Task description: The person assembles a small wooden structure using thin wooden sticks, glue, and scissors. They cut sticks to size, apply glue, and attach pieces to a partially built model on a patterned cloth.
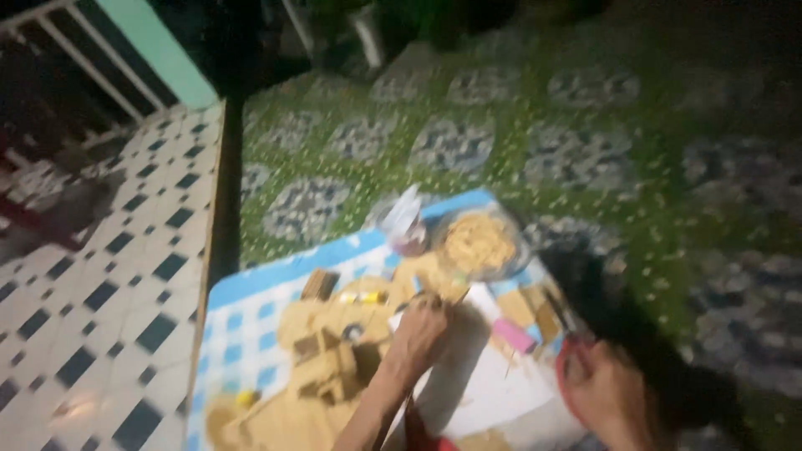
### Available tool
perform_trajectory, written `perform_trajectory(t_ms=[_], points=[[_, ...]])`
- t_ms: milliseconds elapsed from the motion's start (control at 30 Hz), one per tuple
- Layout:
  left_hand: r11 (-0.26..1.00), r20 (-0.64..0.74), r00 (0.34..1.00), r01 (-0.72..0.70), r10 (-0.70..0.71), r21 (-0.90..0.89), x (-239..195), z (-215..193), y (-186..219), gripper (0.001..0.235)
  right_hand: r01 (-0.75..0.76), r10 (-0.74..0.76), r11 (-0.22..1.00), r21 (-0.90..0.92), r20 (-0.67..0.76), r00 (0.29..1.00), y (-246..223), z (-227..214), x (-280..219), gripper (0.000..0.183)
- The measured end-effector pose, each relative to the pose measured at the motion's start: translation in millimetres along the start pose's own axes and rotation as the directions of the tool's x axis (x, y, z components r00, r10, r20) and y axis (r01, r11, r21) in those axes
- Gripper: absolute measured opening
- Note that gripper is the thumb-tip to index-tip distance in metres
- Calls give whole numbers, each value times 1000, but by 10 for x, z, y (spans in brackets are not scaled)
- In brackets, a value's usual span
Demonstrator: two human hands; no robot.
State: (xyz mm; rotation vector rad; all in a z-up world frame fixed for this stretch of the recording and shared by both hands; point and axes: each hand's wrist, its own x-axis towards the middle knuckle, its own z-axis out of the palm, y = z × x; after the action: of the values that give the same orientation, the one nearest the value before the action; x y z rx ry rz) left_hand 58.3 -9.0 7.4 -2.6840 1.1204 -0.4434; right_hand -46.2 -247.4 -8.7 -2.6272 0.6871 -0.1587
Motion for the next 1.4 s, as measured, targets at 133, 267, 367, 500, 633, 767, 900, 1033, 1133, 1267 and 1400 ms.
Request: perform_trajectory(t_ms=[133, 267, 367, 500, 633, 767, 900, 1033, 1133, 1267, 1400], points=[[889, -195, 945, 158, -262, -429, -118, -413, -23, 12, -41, 56, 997, -70, 220, 974, -181, -278, -93, 40], [442, -94, 863, 157, -496, -883, -266, -1005, -21, 6, -37, 69, 987, -154, 206, 976, -277, -303, -108, 44], [-1, 161, 759, 206, -631, -978, -373, -1173, 22, 10, -38, 99, 976, -214, 282, 954, -521, -488, -211, 42], [-396, 383, 705, 156, -597, -905, -536, -1434, 84, 7, 47, 87, 912, -407, 303, 949, -503, -406, -228, 49], [-552, 295, 743, -119, -601, -826, -696, -1394, 158, 12, 115, 44, 899, -423, 348, 936, -599, -475, -324, 48], [-612, 360, 742, -85, -565, -786, -889, -1599, 230, 19, 141, 69, 866, -479, 394, 917, -693, -466, -366, 50], [-594, 313, 745, -138, -590, -792, -1112, -1796, 287, 20, 97, 64, 889, -448, 329, 942, -649, -382, -332, 51], [-539, 266, 756, -134, -598, -831, -1459, -1945, 363, 10, 133, 18, 878, -460, 310, 950, -463, -244, -392, 42], [-408, 254, 778, -3, -574, -913, -1713, -1970, 470, 5, 327, -299, 802, -500, 137, 944, -589, -514, -830, 36], [-527, 350, 744, -3, -570, -850, -1927, -1957, 774, 9, 356, -514, 698, 622, 88, 854, -952, -801, -1729, 28], [-569, 358, 741, -39, -568, -821, -2136, -1988, 1065, 12, -201, -376, 659, 725, 549, 746, -1089, -776, -2393, 41]])
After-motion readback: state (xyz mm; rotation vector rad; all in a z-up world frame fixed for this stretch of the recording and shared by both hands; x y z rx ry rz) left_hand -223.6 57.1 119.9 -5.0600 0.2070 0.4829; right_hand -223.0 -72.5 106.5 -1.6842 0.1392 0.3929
